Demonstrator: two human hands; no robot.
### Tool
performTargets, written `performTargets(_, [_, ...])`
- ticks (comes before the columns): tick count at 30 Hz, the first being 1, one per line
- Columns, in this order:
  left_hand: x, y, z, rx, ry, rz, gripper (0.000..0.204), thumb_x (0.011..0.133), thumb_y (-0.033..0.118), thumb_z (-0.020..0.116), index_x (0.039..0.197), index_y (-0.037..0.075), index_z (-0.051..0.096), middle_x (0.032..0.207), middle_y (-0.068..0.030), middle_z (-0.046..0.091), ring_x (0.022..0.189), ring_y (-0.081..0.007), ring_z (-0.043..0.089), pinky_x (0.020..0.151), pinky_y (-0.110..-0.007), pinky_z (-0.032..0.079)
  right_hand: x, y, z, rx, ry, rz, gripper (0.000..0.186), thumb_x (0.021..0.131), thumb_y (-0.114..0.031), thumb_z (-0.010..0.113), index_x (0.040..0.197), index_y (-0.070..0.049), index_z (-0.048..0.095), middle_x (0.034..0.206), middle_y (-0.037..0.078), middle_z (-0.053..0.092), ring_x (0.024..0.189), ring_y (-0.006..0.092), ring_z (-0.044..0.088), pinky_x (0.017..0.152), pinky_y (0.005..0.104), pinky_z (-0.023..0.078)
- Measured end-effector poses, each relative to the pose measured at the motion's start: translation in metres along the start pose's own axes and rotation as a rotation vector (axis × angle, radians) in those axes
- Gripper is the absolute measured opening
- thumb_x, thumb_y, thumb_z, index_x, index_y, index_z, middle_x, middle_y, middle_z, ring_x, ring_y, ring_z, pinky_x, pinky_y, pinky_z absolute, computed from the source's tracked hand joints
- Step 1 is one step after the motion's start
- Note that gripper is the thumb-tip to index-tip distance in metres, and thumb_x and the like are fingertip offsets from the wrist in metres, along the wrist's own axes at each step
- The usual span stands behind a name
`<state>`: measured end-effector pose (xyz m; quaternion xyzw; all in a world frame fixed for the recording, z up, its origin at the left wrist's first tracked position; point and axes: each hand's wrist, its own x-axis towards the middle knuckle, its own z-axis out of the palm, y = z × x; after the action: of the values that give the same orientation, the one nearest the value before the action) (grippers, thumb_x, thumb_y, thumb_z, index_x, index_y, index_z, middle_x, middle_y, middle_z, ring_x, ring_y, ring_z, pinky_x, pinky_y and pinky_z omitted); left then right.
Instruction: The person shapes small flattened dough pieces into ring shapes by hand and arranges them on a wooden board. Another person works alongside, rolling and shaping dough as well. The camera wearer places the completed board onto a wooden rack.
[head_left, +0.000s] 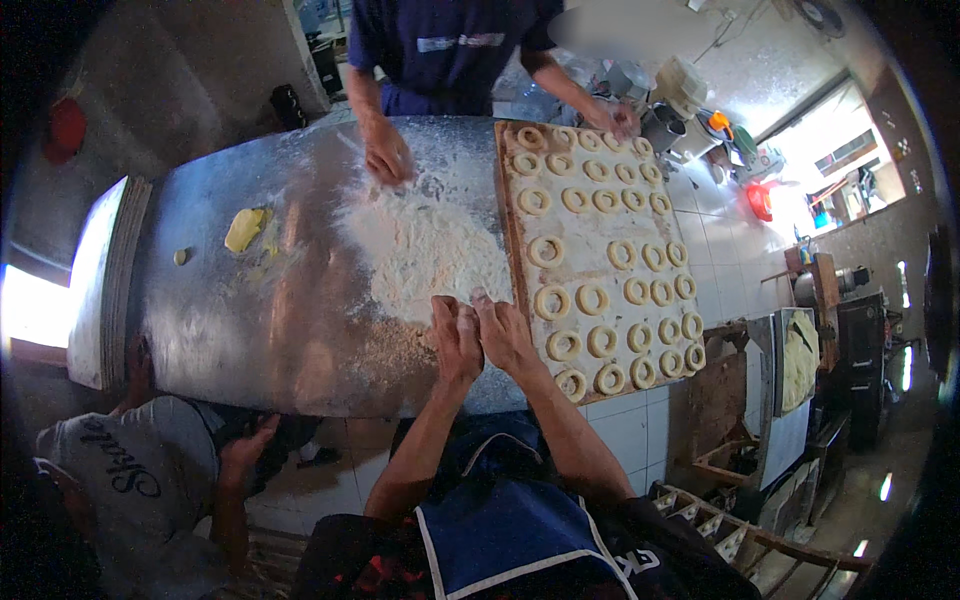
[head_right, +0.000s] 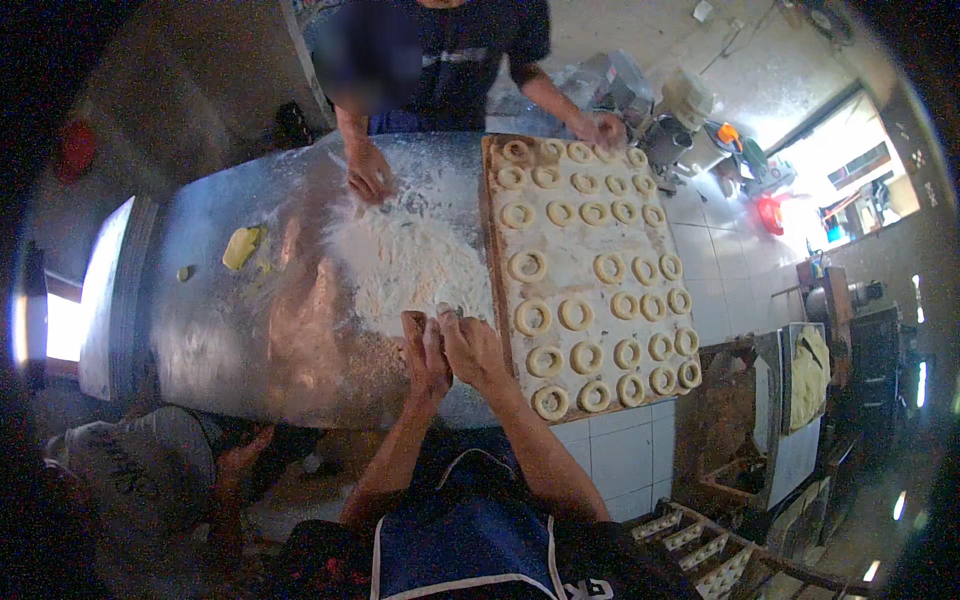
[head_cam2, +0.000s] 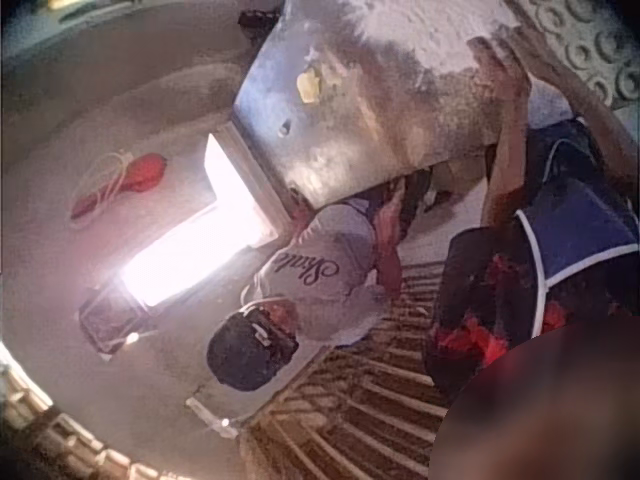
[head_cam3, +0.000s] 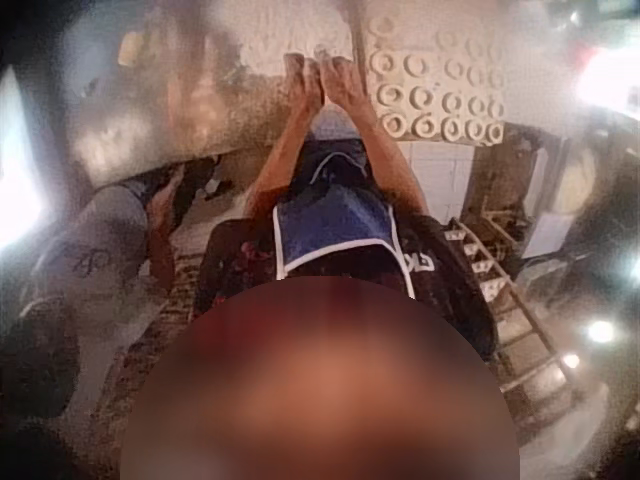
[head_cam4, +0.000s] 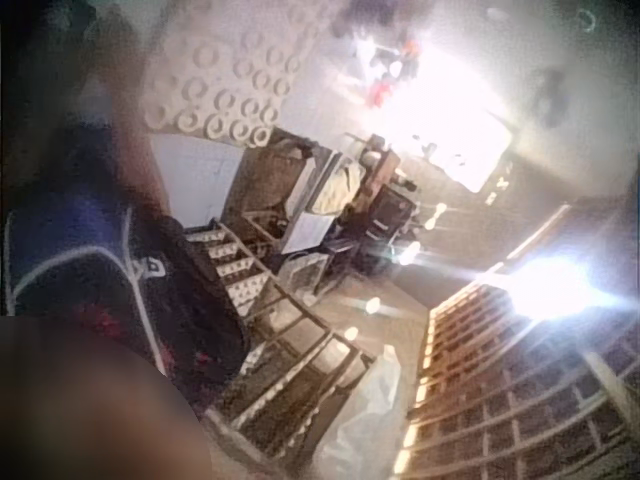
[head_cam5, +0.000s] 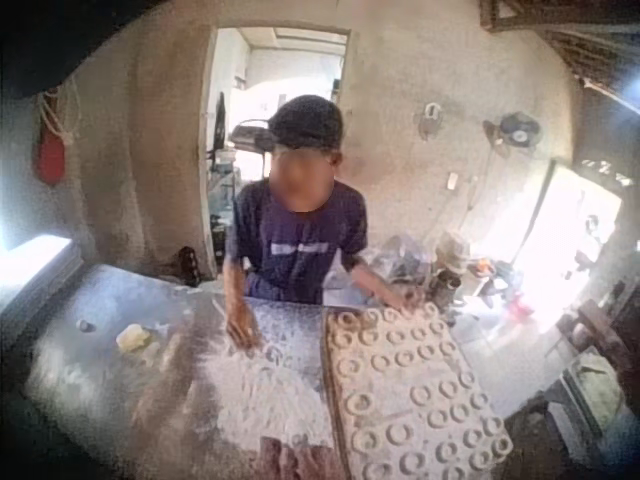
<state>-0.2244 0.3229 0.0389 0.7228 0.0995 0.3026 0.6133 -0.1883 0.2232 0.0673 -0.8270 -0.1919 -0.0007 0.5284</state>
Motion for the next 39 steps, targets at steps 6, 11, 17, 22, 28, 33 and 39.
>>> performTargets(6, [0.011, 0.002, 0.027, -0.100, 0.017, 0.135, 0.031, 0.102, 0.029, 0.039, 0.078, 0.010, 0.040, 0.068, 0.0014, 0.036, 0.059, -0.0136, 0.041, 0.058, -0.033, 0.038, 0.000, 0.011, -0.007, 0.206, 0.076, 0.070, 0.055, 0.097, -0.038, 0.045, 0.072, 0.008, 0.062, 0.061, 0.024, 0.059, 0.057, 0.0378, 0.058, 0.058, 0.0465, 0.043])
performTargets(11, [0.011, -0.010, 0.053, -1.131, 0.005, -0.646, 0.029, 0.098, 0.032, 0.045, 0.080, 0.010, 0.043, 0.075, 0.0006, 0.045, 0.059, -0.0144, 0.046, 0.052, -0.036, 0.038, 0.003, 0.029, -0.028, 0.216, 0.064, 0.115, 0.052, 0.098, -0.034, 0.042, 0.071, 0.008, 0.058, 0.057, 0.023, 0.053, 0.053, 0.0343, 0.054, 0.054, 0.0428, 0.043])
performTargets(17, [0.001, -0.029, 0.085, -0.225, -0.019, 0.206, 0.030, 0.099, 0.031, 0.045, 0.103, 0.004, 0.056, 0.100, -0.0110, 0.065, 0.073, -0.0199, 0.060, 0.063, -0.038, 0.047, 0.003, 0.044, -0.072, 0.044, -0.103, 0.078, 0.054, 0.101, -0.034, 0.038, 0.067, 0.006, 0.051, 0.057, 0.017, 0.049, 0.051, 0.0260, 0.045, 0.052, 0.0363, 0.040])
performTargets(22, [-0.007, -0.040, 0.115, -0.031, -0.116, 0.277, 0.026, 0.099, 0.029, 0.046, 0.100, 0.005, 0.058, 0.084, -0.0091, 0.062, 0.067, -0.0236, 0.061, 0.058, -0.038, 0.047, 0.014, 0.061, -0.098, 0.162, 0.058, -0.066, 0.055, 0.099, -0.036, 0.038, 0.064, 0.005, 0.047, 0.054, 0.022, 0.046, 0.047, 0.0330, 0.044, 0.051, 0.0474, 0.035])
performTargets(28, [-0.001, -0.056, 0.163, -1.180, -0.172, -0.352, 0.021, 0.099, 0.023, 0.050, 0.095, 0.003, 0.058, 0.081, -0.0093, 0.061, 0.068, -0.0243, 0.060, 0.060, -0.040, 0.049, 0.021, 0.084, -0.131, 0.154, -0.002, 0.020, 0.035, 0.096, -0.023, 0.045, 0.074, 0.001, 0.057, 0.060, 0.021, 0.054, 0.054, 0.0396, 0.054, 0.053, 0.0488, 0.042])
performTargets(33, [0.006, -0.049, 0.191, -1.482, -0.357, -0.361, 0.025, 0.099, 0.024, 0.050, 0.108, 0.002, 0.058, 0.100, -0.0115, 0.064, 0.087, -0.0232, 0.064, 0.070, -0.038, 0.052, 0.037, 0.101, -0.161, 0.165, -0.071, -0.055, 0.037, 0.095, -0.024, 0.041, 0.074, 0.002, 0.057, 0.063, 0.024, 0.057, 0.055, 0.0420, 0.055, 0.053, 0.0483, 0.042])
performTargets(39, [0.004, -0.005, 0.212, -0.129, -0.199, -0.038, 0.025, 0.098, 0.034, 0.045, 0.089, 0.010, 0.048, 0.071, -0.0058, 0.051, 0.066, -0.0207, 0.053, 0.061, -0.035, 0.045, 0.047, 0.113, -0.185, 0.135, -0.072, -0.072, 0.038, 0.096, -0.026, 0.036, 0.080, 0.001, 0.058, 0.069, 0.026, 0.059, 0.059, 0.0445, 0.057, 0.054, 0.0491, 0.042])
